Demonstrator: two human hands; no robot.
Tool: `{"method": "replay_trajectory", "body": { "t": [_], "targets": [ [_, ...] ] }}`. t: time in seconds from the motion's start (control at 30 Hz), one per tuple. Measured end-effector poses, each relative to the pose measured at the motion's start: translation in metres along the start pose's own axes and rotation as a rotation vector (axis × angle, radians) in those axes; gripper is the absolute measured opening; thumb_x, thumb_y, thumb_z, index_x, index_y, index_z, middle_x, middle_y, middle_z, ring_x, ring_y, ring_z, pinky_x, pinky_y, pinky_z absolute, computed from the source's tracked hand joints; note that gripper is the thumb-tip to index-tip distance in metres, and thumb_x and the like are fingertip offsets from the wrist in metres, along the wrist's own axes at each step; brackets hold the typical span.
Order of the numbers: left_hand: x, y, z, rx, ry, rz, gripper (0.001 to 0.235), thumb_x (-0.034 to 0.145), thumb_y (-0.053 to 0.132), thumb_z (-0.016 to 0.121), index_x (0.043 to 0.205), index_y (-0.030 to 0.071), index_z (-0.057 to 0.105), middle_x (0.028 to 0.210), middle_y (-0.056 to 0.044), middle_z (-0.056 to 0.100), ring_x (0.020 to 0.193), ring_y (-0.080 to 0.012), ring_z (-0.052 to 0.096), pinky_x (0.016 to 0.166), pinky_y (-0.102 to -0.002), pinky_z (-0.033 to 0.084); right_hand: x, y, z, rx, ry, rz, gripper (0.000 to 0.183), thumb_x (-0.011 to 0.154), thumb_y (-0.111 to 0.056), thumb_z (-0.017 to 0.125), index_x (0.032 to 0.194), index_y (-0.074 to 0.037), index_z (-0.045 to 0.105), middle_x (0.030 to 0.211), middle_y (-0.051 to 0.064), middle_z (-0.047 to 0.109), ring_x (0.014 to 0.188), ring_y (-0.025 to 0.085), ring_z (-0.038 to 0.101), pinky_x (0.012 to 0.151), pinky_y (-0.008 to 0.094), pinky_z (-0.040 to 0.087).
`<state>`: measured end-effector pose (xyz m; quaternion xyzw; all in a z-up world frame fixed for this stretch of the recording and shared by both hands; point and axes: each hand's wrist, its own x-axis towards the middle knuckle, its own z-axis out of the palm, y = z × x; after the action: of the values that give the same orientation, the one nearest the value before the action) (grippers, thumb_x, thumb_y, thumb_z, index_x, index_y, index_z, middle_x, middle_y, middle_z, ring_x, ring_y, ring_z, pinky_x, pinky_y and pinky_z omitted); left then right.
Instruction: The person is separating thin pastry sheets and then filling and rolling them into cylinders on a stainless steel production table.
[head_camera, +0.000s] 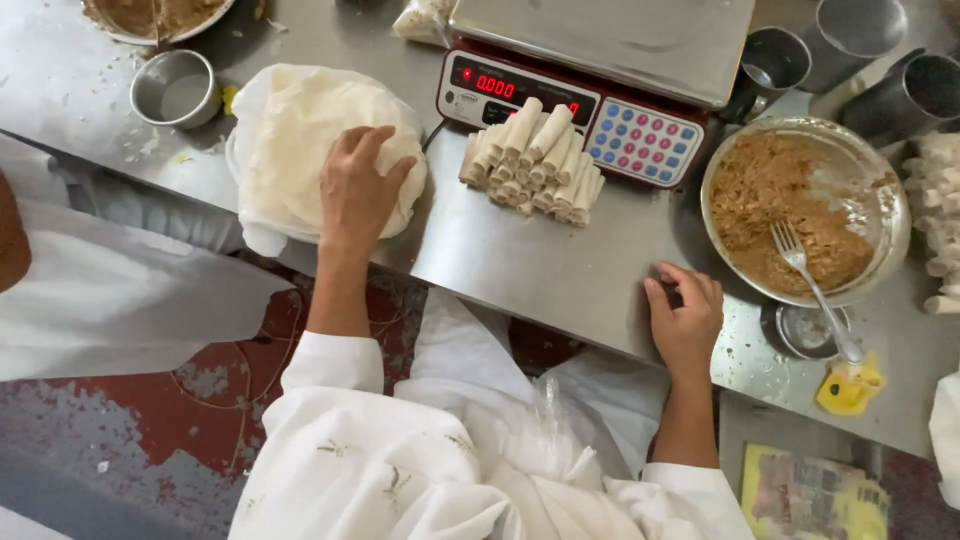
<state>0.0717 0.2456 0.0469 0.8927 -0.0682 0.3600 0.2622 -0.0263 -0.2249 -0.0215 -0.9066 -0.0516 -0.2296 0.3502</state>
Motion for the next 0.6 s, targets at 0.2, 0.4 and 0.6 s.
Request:
{"method": "replay_trajectory", "body": {
  "t": [0.2, 0.4, 0.6],
  "targets": [
    [0.018, -0.037, -0.006, 0.271, -0.376, -0.34, 0.01, 0.097, 0.029, 0.084, 0.104, 0.023, 0.084, 0.1, -0.002, 0.079, 0.091, -0.0277, 0.078, 0.084, -0.043, 0.062, -0.003, 0.004, 0.003, -0.041, 0.041, -0.031, 0.023, 0.101, -0.026, 0.086, 0.118, -0.011, 0.081, 0.101, 0.005, 0.073, 0.096, 0.027, 0.066, 0.091, 0.04, 0.053],
    [0.024, -0.03, -0.038, -0.134, 0.363, -0.407, 0.013, 0.108, 0.026, 0.07, 0.108, 0.016, 0.078, 0.094, -0.014, 0.081, 0.093, -0.0354, 0.08, 0.084, -0.046, 0.059, -0.003, 0.005, 0.003, -0.041, 0.045, -0.011, 0.021, 0.101, -0.024, 0.087, 0.117, -0.011, 0.082, 0.1, 0.006, 0.073, 0.096, 0.028, 0.067, 0.089, 0.041, 0.054],
    [0.021, 0.04, -0.028, -1.177, 0.247, -0.779, 0.036, 0.096, 0.01, 0.089, 0.128, 0.015, 0.073, 0.118, -0.008, 0.08, 0.109, -0.0267, 0.081, 0.1, -0.043, 0.066, -0.001, 0.004, 0.013, 0.061, 0.049, 0.123, 0.035, 0.092, -0.021, 0.093, 0.121, -0.007, 0.08, 0.105, 0.006, 0.072, 0.096, 0.023, 0.065, 0.087, 0.035, 0.054]
  ]
}}
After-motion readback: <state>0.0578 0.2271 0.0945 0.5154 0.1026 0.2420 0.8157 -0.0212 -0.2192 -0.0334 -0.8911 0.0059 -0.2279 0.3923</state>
